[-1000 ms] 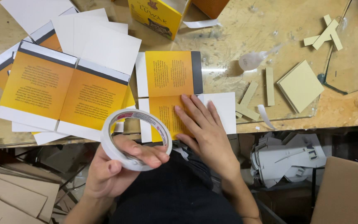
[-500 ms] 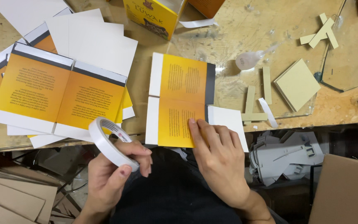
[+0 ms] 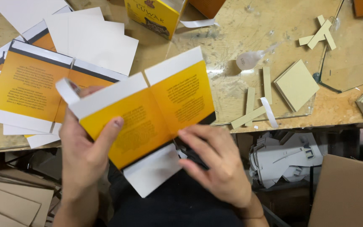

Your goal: The person assembles cardboard boxes by folding the panels, inserting foam inserts, and applying adhesive tape to secure the structure.

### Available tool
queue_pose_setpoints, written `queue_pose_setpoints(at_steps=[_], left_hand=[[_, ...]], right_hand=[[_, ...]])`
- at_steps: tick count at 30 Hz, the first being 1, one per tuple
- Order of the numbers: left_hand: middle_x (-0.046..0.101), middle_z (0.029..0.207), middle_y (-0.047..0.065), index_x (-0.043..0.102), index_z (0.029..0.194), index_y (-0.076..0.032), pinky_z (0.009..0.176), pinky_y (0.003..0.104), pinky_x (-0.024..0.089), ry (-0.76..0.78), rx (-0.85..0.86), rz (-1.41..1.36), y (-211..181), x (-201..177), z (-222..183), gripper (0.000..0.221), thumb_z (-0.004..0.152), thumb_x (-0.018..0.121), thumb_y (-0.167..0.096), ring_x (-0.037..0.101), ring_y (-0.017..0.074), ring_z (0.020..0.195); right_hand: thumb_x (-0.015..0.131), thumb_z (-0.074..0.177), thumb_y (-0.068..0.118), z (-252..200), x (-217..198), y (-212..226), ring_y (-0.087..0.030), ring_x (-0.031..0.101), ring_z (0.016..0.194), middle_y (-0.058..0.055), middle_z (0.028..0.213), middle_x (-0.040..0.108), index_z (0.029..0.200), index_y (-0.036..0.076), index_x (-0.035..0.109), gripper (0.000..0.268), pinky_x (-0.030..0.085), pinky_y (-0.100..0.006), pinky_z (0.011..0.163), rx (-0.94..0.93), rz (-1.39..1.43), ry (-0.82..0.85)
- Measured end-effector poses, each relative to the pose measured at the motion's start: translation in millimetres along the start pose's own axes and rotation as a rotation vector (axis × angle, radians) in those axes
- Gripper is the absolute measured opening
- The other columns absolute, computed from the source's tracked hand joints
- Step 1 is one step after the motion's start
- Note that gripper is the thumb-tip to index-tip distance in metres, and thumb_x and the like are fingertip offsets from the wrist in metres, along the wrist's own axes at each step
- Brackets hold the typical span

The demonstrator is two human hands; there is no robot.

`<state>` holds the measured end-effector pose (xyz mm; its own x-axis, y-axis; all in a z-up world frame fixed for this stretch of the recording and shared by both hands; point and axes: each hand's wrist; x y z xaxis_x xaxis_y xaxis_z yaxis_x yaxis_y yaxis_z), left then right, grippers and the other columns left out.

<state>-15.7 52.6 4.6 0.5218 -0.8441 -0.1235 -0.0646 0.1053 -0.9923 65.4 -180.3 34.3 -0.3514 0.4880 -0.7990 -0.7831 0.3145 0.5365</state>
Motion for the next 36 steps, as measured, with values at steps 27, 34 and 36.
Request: queue_pose_setpoints(at_steps=[27, 34, 36], left_hand=[[0.062, 0.135, 0.022, 0.038, 0.146, -0.002, 0.127, 0.047, 0.039, 0.051, 0.046, -1.368, 5, 74, -12, 0.044, 0.109, 0.061, -0.013, 0.058, 0.0382, 0.135], [0.069, 0.122, 0.017, 0.048, 0.13, -0.014, 0.142, 0.054, 0.008, 0.234, 0.271, -1.036, 12, 85, -12, 0.034, 0.112, 0.061, -0.04, 0.06, 0.0419, 0.133], [0.069, 0.122, 0.019, 0.053, 0.128, -0.016, 0.142, 0.053, 0.009, 0.208, 0.31, -0.916, 13, 91, -11, 0.033, 0.113, 0.055, -0.046, 0.062, 0.0401, 0.132]], right_hand=[[0.049, 0.105, 0.015, 19, 43, 10, -0.038, 0.064, 0.132, -0.029, 0.137, 0.063, 0.128, -0.006, 0.06, 0.033, 0.057, -0.044, 0.113, 0.247, 0.565, -0.377], [0.053, 0.105, 0.015, 6, 64, 5, -0.039, 0.056, 0.139, -0.031, 0.141, 0.057, 0.135, -0.011, 0.054, 0.04, 0.051, -0.046, 0.122, 0.325, 0.869, -0.455], [0.051, 0.107, 0.016, 12, 63, 9, -0.042, 0.049, 0.146, -0.032, 0.147, 0.051, 0.136, -0.009, 0.054, 0.038, 0.047, -0.049, 0.125, 0.308, 0.863, -0.447]])
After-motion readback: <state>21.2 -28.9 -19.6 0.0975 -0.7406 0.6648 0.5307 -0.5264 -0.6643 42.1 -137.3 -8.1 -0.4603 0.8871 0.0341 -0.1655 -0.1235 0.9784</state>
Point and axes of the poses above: each hand's wrist, its own z-axis towards the middle knuckle, its own x-axis out of the palm, y = z × x
